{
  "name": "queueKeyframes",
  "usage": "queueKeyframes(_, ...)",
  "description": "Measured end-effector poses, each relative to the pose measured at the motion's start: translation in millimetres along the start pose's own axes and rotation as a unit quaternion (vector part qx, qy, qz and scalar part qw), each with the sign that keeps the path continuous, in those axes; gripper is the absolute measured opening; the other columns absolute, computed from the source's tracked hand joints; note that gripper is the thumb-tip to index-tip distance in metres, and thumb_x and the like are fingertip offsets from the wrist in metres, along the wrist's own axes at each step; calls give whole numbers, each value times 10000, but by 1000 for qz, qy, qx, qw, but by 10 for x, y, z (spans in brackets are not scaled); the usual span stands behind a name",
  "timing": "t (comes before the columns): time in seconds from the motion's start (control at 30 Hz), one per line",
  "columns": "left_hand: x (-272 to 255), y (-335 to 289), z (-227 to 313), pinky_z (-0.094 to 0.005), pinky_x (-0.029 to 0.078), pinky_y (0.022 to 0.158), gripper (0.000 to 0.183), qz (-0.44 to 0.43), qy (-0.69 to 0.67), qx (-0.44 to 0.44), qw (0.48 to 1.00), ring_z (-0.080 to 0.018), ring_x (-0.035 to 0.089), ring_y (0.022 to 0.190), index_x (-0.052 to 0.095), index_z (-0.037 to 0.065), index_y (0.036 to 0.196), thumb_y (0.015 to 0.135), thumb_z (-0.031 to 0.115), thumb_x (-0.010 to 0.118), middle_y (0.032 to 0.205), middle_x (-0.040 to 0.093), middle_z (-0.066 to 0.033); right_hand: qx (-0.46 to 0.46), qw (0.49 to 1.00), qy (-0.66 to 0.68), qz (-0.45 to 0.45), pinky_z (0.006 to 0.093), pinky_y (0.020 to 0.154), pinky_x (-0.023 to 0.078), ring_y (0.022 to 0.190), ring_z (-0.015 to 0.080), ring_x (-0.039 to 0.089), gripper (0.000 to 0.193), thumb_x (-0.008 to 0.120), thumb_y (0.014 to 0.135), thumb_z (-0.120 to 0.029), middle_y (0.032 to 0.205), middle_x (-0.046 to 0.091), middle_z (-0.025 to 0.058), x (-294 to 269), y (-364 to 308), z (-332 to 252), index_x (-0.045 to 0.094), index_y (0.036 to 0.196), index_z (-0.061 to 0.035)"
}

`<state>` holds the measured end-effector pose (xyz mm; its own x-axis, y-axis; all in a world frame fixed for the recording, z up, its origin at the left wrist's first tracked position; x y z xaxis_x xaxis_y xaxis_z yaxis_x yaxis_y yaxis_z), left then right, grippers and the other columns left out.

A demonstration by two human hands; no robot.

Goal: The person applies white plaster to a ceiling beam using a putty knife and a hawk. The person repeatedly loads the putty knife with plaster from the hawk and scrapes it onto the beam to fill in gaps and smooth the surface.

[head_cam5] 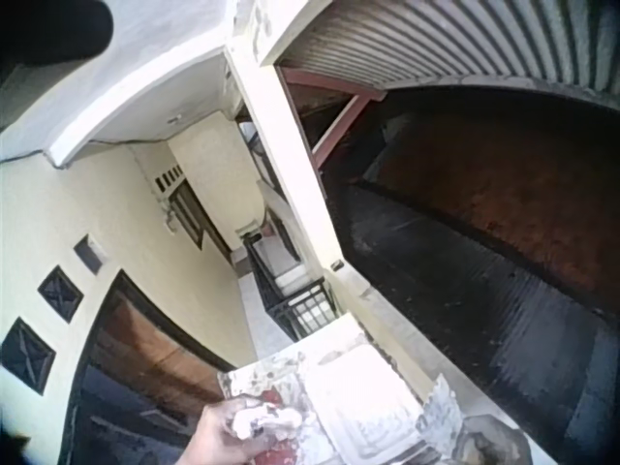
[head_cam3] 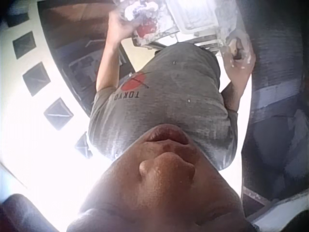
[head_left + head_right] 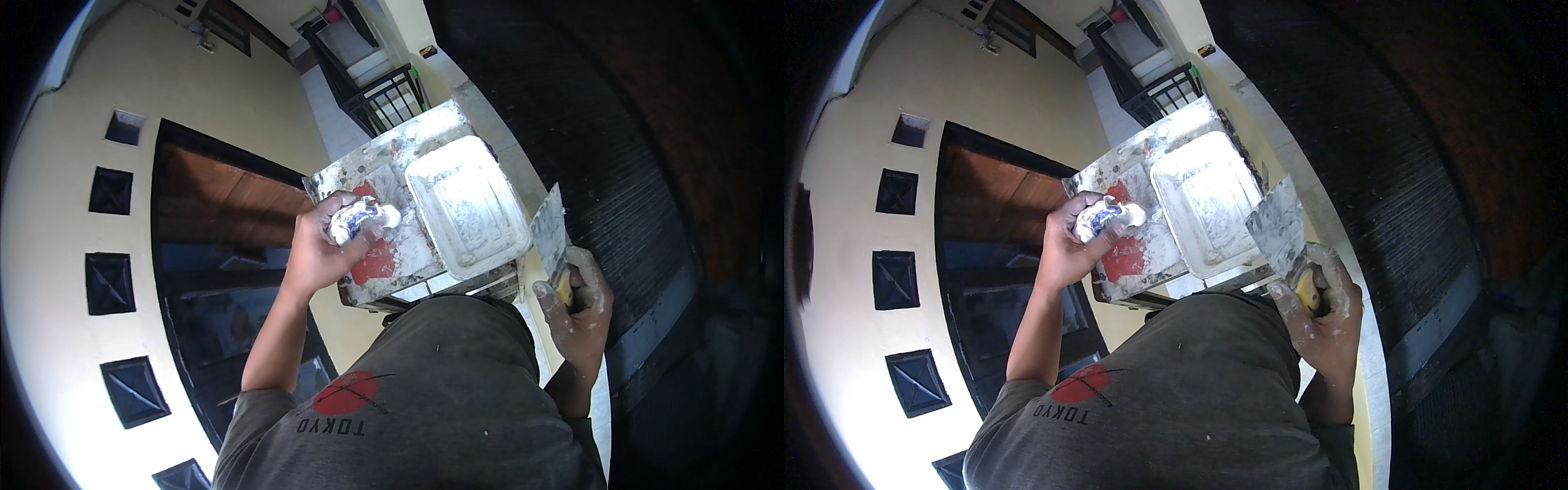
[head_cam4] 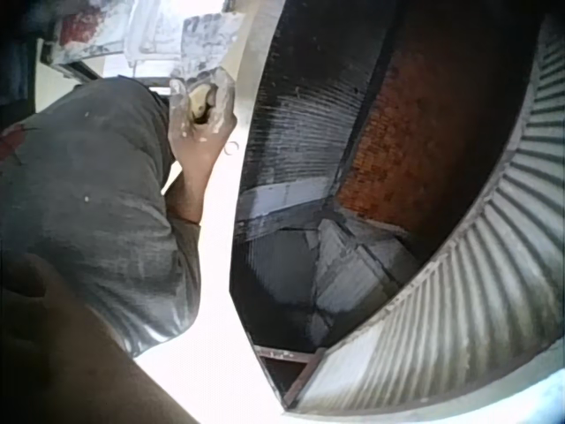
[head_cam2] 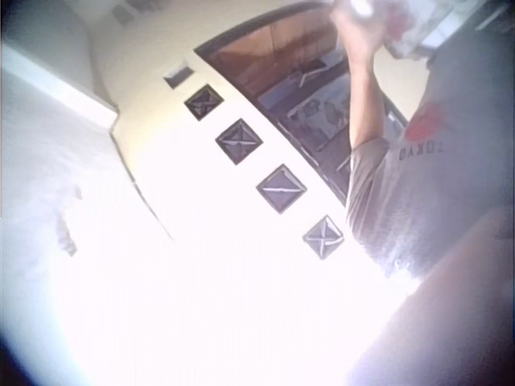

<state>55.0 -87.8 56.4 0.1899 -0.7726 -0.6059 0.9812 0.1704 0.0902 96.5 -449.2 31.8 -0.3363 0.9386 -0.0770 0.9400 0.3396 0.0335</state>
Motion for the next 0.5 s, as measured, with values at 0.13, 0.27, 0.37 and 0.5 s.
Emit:
queueKeyframes(0.13,20,5,21,-246,521,770,231,-3,16,5,1000,-65,638,846,688,-19,1088,868,-42,753,937,722,-35,14,1000,-3,5,273,920,475,1066,144,642,449,693,897,59,1140,708,161,15,-3,8,550,1322,66)
queueKeyframes(0.27,9,-4,-125,-252,525,773,208,14,11,9,1000,-72,650,851,691,-24,1067,870,-47,752,932,730,-42,8,1000,-10,8,279,928,476,1079,152,642,444,695,904,50,1150,706,167,13,5,64,550,1323,67)
queueKeyframes(0.37,7,10,-175,-255,529,786,191,14,-7,-13,1000,-76,656,865,692,-30,1059,875,-52,740,939,733,-49,13,999,-49,10,283,934,476,1089,161,642,443,695,906,46,1154,703,171,-4,14,105,548,1323,70)
queueKeyframes(0.5,22,-4,-196,-260,531,795,183,11,-30,-12,999,-86,660,874,692,-35,1059,881,-51,730,951,736,-50,6,999,-32,4,274,923,472,1075,150,640,443,697,909,40,1147,704,161,14,43,43,547,1325,67)
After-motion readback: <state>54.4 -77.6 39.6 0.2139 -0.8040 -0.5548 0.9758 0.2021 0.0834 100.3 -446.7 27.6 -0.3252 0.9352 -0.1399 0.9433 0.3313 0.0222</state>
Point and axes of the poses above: each hand's wrist, its own y-axis towards the middle knuckle, its own x-axis out of the palm, z = x × y, the point moved 2 cm from there along y, towards the middle knuckle
